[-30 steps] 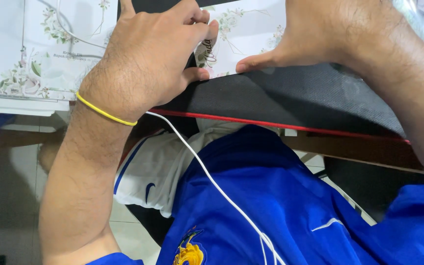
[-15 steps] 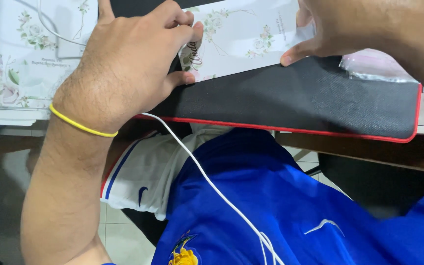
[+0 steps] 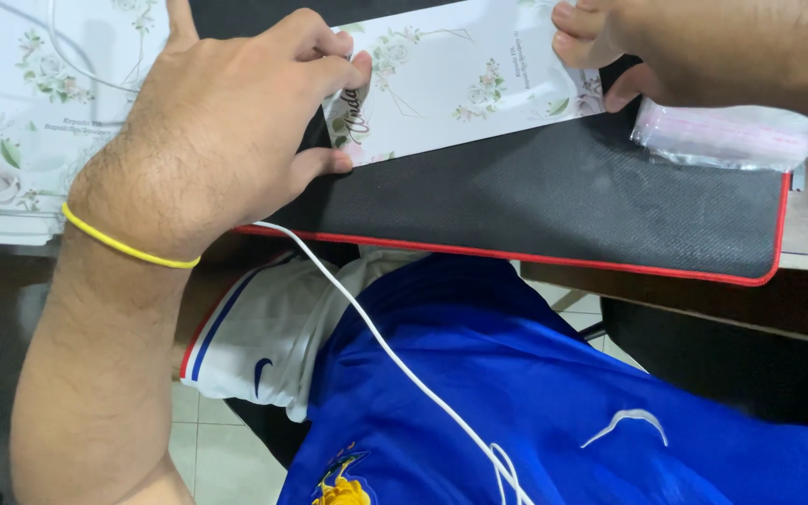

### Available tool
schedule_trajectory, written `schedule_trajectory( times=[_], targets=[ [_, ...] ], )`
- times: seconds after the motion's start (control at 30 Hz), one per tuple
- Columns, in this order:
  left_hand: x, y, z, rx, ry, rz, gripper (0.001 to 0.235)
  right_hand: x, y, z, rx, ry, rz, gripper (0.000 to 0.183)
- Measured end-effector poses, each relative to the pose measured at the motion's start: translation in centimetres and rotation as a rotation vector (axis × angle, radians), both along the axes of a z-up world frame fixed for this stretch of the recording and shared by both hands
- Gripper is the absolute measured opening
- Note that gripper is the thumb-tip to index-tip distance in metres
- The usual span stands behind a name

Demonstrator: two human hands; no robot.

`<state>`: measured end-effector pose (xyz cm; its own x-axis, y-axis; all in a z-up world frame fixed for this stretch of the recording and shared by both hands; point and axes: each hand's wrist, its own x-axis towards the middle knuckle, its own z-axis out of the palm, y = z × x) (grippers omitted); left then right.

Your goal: Folding printed invitation cards and inserting them into clear plastic sleeves

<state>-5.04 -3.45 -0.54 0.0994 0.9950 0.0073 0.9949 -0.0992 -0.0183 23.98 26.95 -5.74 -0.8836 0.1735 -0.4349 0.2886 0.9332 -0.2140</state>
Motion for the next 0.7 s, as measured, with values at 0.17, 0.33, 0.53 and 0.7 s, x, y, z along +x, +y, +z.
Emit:
schedule_trajectory(
  times=[0.17, 0.33, 0.53, 0.7],
  targets=[
    [1.5, 1.4, 1.5, -0.096, -0.128, 0.013, 0.069, -2.1, -2.7, 4.4, 0.101, -0.045, 0.037, 0.071],
    [5.4, 4.9, 0.6, 0.005, 0.15, 0.342, 0.077, -7.7, -10.4, 9.1, 0.484, -0.366, -0.085, 0.095],
    [8.6, 5.3, 0.3, 0.031, 0.028, 0.502, 0.054, -7.4, -11.2, 7.9, 0.792, -0.207, 0.073, 0.098],
    [7.9, 4.5, 0.6, 0.003, 0.006, 0.484, 0.062, -7.0, -10.9, 8.4, 0.691, -0.203, 0.013, 0.095]
  ],
)
